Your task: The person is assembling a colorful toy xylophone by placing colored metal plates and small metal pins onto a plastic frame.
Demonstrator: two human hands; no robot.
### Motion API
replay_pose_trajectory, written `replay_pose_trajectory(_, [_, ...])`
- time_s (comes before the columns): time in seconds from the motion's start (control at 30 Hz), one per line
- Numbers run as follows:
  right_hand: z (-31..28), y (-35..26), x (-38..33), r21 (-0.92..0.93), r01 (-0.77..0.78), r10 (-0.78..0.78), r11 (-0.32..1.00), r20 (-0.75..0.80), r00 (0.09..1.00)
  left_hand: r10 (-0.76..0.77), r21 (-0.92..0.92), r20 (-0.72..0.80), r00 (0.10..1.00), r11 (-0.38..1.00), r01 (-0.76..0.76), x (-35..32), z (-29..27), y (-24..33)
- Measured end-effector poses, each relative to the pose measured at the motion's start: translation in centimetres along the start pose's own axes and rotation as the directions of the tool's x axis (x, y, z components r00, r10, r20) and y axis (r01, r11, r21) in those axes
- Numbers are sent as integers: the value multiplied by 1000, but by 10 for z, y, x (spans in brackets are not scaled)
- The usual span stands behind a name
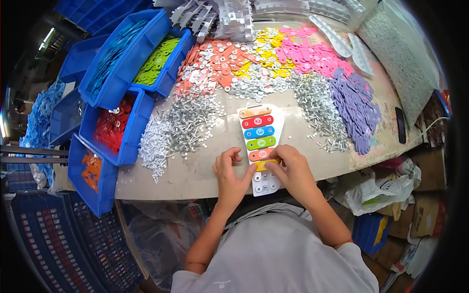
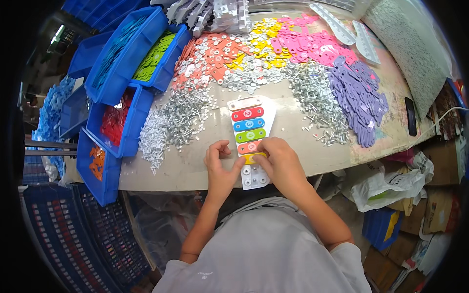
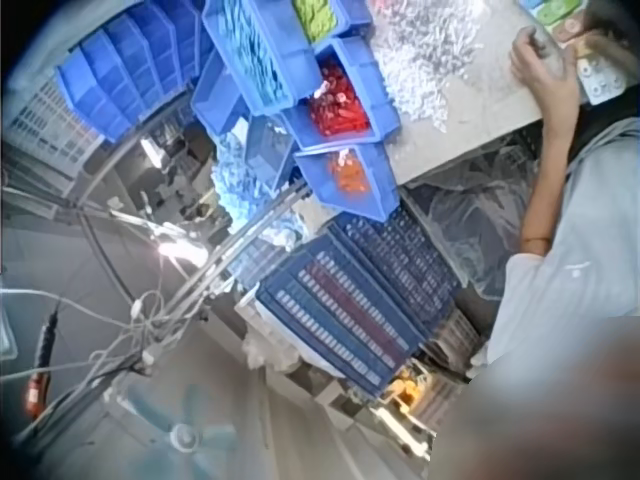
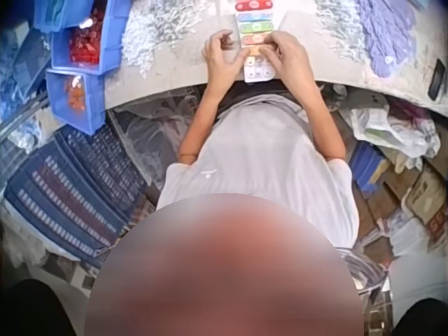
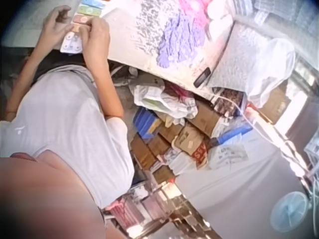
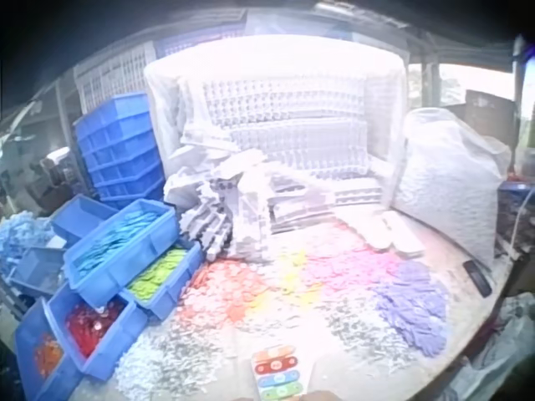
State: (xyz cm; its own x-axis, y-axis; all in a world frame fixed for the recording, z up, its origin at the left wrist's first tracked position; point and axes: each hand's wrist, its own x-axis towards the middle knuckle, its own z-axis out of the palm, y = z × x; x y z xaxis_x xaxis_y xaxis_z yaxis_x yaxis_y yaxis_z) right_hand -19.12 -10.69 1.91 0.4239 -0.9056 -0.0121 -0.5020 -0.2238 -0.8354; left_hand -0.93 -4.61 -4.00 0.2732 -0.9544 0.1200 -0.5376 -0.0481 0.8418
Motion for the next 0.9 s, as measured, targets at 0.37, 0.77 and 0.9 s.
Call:
replay_pose_trajectory(0.37, [-11, 27, 6, 46, -219, 218, 975, 31, 975, -38, -53, 37, 999, 998, 40, -1, -6, -4])
replay_pose_trajectory(0.77, [-139, 135, 219, -761, 118, -317, 638, -120, 941, 154, 36, 181, 971, 986, -164, -37, -9, 6])
replay_pose_trajectory(0.9, [-155, 136, 235, -741, 225, -282, 633, 51, 958, 152, 13, 174, 973, 988, -157, -35, -10, 7])
